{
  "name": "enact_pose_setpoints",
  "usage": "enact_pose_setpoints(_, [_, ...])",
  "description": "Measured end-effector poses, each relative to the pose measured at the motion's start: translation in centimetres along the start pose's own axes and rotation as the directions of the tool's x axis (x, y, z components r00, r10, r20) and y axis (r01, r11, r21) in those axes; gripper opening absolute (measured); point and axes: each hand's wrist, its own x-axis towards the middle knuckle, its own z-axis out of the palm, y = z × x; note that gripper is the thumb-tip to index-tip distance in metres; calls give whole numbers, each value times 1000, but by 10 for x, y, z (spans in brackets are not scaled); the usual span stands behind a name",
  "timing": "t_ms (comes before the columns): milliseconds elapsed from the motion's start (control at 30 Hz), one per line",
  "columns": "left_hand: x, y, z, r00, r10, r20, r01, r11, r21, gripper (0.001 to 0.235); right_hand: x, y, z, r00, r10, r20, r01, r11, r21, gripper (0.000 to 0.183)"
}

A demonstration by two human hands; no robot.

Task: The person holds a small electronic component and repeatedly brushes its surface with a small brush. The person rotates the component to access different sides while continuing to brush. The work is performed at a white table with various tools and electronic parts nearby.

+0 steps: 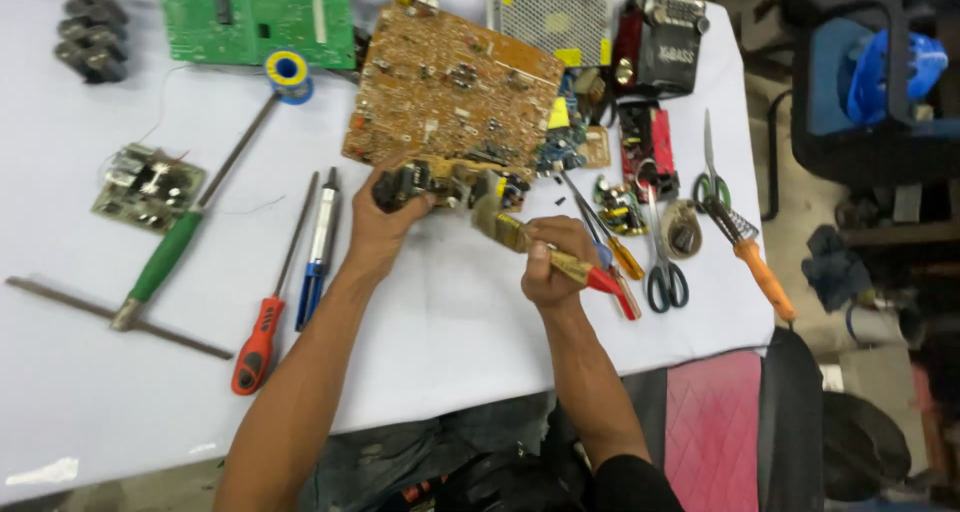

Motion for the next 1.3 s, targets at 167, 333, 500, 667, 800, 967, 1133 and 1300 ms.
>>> enact_pose_setpoints(167, [6,-30,-11,999,-21,27,20,999,26,63,17,19,-8,994,106,-7,-106,987,-123,22])
enact_pose_setpoints(333, [4,-15,-5,999,-7,53,6,1000,12,62,26,12,-8,991,132,-3,-131,983,-125,16])
enact_pose_setpoints(500, [3,-20,-10,998,22,61,-22,1000,6,60,25,12,-5,977,164,133,-137,972,-192,13])
enact_pose_setpoints(667, [2,-13,-3,999,43,10,-43,999,27,65,28,13,-9,969,200,143,-161,956,-244,11])
enact_pose_setpoints(800, [0,-6,4,999,42,-25,-42,999,-8,66,14,31,-10,965,221,140,-179,948,-265,10])
enact_pose_setpoints(967, [1,-6,-1,999,31,-21,-31,1000,-1,65,20,26,-11,950,270,156,-219,934,-284,11])
enact_pose_setpoints(1133, [2,-21,-10,1000,-7,-28,8,1000,28,65,13,39,-16,985,170,-4,-169,976,-137,16])
enact_pose_setpoints(1300, [2,-23,-13,999,-35,-25,36,998,43,60,12,39,-15,983,178,39,-170,972,-160,13])
